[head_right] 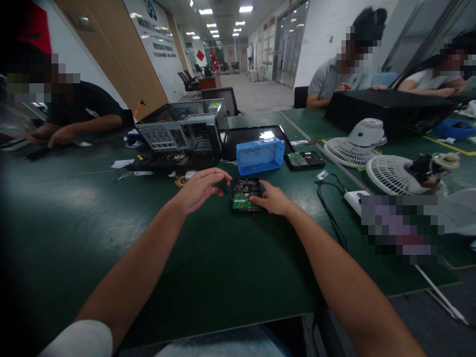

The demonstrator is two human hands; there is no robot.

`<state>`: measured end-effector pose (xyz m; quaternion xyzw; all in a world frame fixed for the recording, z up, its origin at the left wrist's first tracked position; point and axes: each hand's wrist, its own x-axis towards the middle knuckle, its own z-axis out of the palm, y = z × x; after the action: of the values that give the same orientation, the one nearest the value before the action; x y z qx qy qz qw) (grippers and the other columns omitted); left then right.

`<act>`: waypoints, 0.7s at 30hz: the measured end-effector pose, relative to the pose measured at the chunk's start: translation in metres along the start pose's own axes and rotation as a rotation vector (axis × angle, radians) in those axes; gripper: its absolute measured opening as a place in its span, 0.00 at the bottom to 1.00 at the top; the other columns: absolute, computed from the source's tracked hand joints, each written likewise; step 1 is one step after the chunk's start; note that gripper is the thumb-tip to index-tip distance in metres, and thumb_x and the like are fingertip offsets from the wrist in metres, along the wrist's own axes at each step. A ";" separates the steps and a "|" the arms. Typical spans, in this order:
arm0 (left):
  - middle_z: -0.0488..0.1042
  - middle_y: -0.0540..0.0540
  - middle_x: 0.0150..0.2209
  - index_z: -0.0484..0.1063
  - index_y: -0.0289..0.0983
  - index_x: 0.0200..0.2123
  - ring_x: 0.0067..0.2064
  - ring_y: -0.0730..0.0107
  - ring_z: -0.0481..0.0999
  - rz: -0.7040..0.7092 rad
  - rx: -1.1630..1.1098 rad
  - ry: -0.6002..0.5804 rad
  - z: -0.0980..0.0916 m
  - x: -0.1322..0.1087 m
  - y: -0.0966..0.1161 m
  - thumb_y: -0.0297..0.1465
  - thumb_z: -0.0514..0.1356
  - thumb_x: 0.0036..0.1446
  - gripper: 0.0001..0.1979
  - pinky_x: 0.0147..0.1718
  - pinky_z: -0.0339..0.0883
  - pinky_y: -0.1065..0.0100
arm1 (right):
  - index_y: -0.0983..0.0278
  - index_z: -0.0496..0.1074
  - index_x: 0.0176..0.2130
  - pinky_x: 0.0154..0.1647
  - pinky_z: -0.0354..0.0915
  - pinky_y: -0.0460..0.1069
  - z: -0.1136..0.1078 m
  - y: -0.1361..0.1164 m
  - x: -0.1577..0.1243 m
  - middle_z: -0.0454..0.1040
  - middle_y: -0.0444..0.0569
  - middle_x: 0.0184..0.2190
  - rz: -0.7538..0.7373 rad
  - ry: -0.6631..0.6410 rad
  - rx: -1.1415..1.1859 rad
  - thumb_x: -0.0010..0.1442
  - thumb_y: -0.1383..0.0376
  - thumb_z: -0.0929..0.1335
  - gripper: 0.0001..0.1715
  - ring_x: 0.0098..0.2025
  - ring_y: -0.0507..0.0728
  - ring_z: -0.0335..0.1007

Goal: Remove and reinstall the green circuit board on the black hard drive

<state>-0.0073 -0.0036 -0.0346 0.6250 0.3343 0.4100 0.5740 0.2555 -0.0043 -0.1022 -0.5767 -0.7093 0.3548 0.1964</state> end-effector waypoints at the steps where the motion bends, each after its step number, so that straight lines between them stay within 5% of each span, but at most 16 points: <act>1: 0.76 0.43 0.41 0.79 0.38 0.40 0.44 0.63 0.75 -0.004 -0.007 0.000 0.000 0.000 0.000 0.38 0.63 0.60 0.10 0.32 0.70 0.69 | 0.65 0.49 0.72 0.18 0.60 0.46 0.000 0.000 0.000 0.75 0.43 0.26 -0.001 0.002 0.000 0.63 0.47 0.70 0.51 0.18 0.51 0.66; 10: 0.79 0.40 0.41 0.72 0.37 0.41 0.44 0.60 0.78 -0.053 -0.130 -0.030 0.005 -0.001 -0.002 0.37 0.62 0.62 0.10 0.33 0.74 0.64 | 0.65 0.48 0.72 0.19 0.61 0.46 0.000 0.000 -0.001 0.76 0.43 0.26 0.006 0.002 0.004 0.63 0.48 0.70 0.51 0.18 0.51 0.66; 21: 0.77 0.41 0.44 0.80 0.39 0.43 0.46 0.60 0.76 -0.044 0.006 -0.006 0.000 0.000 0.001 0.40 0.62 0.61 0.13 0.31 0.70 0.68 | 0.65 0.50 0.72 0.22 0.62 0.46 0.000 0.001 0.000 0.75 0.43 0.24 -0.008 0.009 -0.023 0.63 0.47 0.70 0.50 0.18 0.51 0.67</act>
<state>-0.0073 -0.0038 -0.0340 0.6204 0.3475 0.3941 0.5822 0.2565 -0.0042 -0.1030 -0.5775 -0.7148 0.3433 0.1944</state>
